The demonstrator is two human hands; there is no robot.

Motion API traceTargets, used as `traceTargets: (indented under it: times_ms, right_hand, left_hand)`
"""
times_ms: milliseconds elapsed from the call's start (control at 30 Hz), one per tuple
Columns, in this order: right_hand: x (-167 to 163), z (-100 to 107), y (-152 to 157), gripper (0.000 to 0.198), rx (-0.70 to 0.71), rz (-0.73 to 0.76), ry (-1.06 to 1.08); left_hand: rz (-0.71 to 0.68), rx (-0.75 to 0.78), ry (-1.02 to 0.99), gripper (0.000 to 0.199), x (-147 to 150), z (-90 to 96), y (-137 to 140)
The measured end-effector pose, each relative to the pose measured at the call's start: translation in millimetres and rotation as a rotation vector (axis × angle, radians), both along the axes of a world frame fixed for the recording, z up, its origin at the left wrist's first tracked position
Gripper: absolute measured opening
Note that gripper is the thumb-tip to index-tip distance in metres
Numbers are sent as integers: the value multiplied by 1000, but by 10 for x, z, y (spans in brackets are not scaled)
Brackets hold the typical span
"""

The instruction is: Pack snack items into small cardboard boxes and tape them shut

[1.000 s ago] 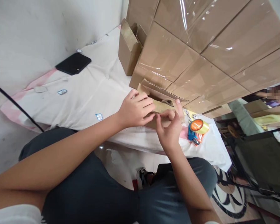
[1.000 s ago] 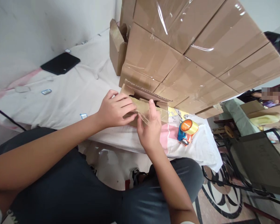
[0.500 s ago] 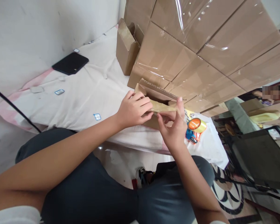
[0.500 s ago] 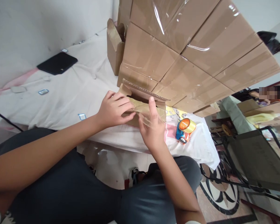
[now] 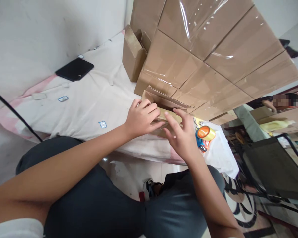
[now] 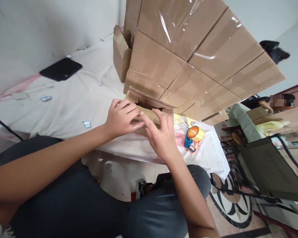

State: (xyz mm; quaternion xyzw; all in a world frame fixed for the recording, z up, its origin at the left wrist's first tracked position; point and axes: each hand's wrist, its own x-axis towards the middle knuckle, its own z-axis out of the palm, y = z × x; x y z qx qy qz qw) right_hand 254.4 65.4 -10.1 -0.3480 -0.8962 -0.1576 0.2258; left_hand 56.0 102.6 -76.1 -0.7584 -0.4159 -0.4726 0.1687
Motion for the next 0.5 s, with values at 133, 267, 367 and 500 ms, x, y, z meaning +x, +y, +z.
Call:
traceTargets:
  times_ms: [133, 267, 367, 500]
  right_hand:
    - [-38, -98, 16, 67, 34, -8, -116]
    - [-23, -171, 52, 61, 54, -3, -115]
    - [0, -175, 67, 49, 66, 98, 17]
    - [3, -127, 75, 25, 114, 172, 277]
  left_hand:
    - [49, -37, -58, 17, 65, 11, -29]
    - [55, -97, -80, 15, 86, 33, -50]
    - [56, -140, -83, 19, 86, 63, -65]
    - [27, -179, -86, 26, 84, 97, -88]
